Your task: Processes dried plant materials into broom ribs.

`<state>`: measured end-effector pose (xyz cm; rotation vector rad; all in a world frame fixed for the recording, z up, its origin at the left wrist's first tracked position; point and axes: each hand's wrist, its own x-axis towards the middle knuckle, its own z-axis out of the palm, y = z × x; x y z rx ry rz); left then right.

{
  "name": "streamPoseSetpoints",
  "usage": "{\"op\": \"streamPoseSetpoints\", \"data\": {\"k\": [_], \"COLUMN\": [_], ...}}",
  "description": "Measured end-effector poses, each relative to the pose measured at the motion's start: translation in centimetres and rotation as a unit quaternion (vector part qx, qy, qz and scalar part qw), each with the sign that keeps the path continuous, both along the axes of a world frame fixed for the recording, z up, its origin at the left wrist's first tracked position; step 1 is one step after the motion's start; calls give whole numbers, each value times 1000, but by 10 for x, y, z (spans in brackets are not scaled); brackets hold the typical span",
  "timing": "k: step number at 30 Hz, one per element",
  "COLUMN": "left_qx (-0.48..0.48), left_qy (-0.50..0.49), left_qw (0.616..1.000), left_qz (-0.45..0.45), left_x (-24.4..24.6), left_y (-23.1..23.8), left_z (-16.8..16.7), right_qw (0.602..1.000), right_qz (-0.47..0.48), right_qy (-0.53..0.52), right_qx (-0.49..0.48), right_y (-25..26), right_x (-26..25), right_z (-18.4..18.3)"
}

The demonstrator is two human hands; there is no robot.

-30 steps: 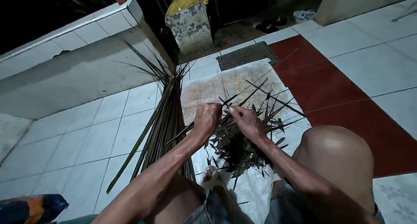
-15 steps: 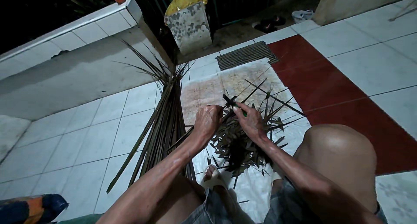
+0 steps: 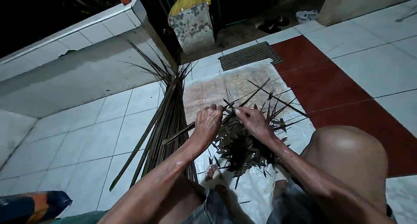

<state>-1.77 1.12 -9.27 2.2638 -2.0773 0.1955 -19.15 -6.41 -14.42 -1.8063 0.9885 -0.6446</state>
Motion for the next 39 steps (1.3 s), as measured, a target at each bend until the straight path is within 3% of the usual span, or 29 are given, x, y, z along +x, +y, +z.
{"op": "streamPoseSetpoints", "data": {"k": [5,11,28,34,39], "left_qx": [-13,-6,-10,-16,-31], "left_qy": [-56,-100,-137,-129,-120], "left_qw": [998,992,988,990,991], "left_qz": [-38,-73,-69,-50,-45], "left_x": [-6,-13,-23,-13,-11], "left_y": [2,1,14,20,20], "left_z": [2,-2,-7,-2,-5], "right_qw": [999,997,988,989,999], "right_qz": [33,-7,-55,-113,-15], "right_qy": [14,73,143,89,39], "right_qx": [20,16,9,-20,-20], "right_y": [-1,3,-13,-25,-3], "right_x": [-1,-2,-10,-24,-14], "right_z": [6,18,-4,-25,-15]}}
